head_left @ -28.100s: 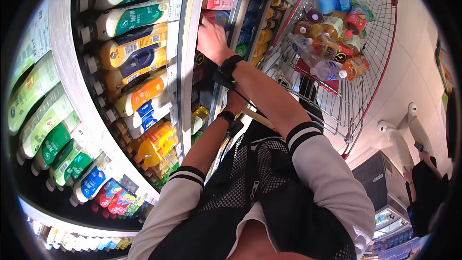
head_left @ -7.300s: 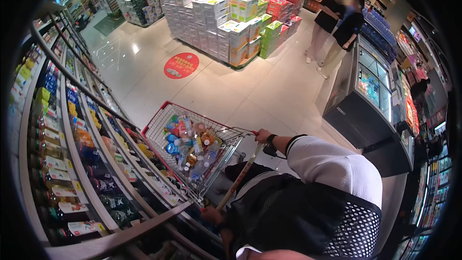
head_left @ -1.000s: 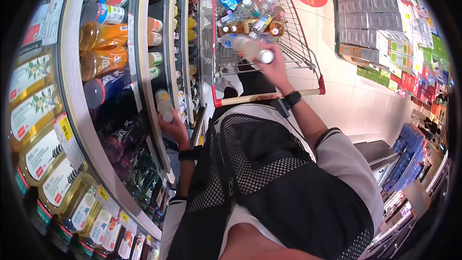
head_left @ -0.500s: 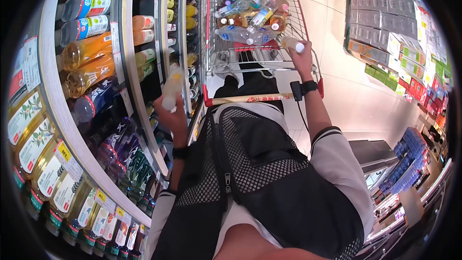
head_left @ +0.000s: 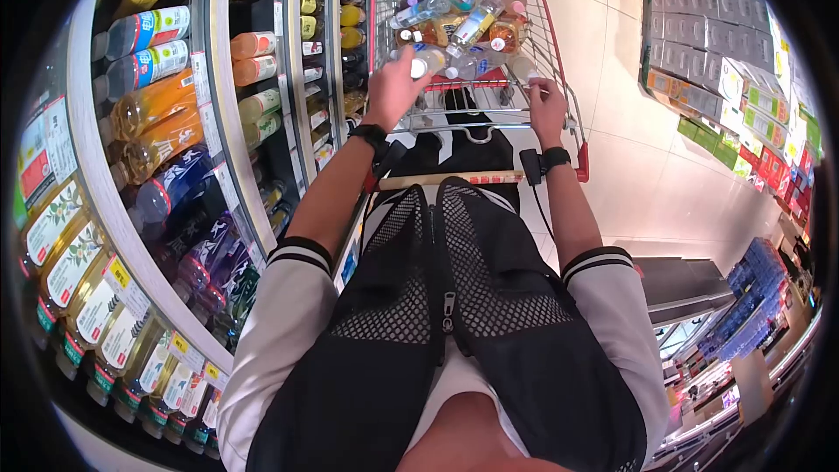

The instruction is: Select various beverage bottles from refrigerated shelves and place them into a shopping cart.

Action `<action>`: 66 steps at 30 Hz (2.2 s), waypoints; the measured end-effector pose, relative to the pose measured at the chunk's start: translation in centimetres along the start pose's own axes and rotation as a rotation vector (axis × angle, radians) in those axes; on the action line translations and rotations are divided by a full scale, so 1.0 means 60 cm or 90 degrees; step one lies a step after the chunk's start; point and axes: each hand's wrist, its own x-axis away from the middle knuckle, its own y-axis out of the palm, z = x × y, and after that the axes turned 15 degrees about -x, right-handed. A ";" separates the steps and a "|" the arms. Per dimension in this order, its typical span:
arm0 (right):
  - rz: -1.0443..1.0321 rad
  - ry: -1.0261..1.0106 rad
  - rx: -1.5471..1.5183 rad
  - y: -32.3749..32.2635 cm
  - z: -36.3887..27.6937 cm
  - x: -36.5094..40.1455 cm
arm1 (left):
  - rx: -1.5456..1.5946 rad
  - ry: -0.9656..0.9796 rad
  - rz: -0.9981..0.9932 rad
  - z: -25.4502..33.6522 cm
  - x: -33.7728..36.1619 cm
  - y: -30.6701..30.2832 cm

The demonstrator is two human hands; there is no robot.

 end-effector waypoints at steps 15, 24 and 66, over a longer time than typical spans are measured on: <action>-0.103 0.013 -0.102 0.010 0.060 -0.021 | 0.060 -0.028 -0.028 -0.026 0.065 0.054; -0.113 -0.098 0.175 0.018 0.003 -0.011 | -0.044 -0.067 0.240 -0.098 0.211 0.024; -0.459 -0.405 -0.186 0.798 -0.206 0.297 | 0.027 -0.357 -0.055 -0.082 0.268 0.075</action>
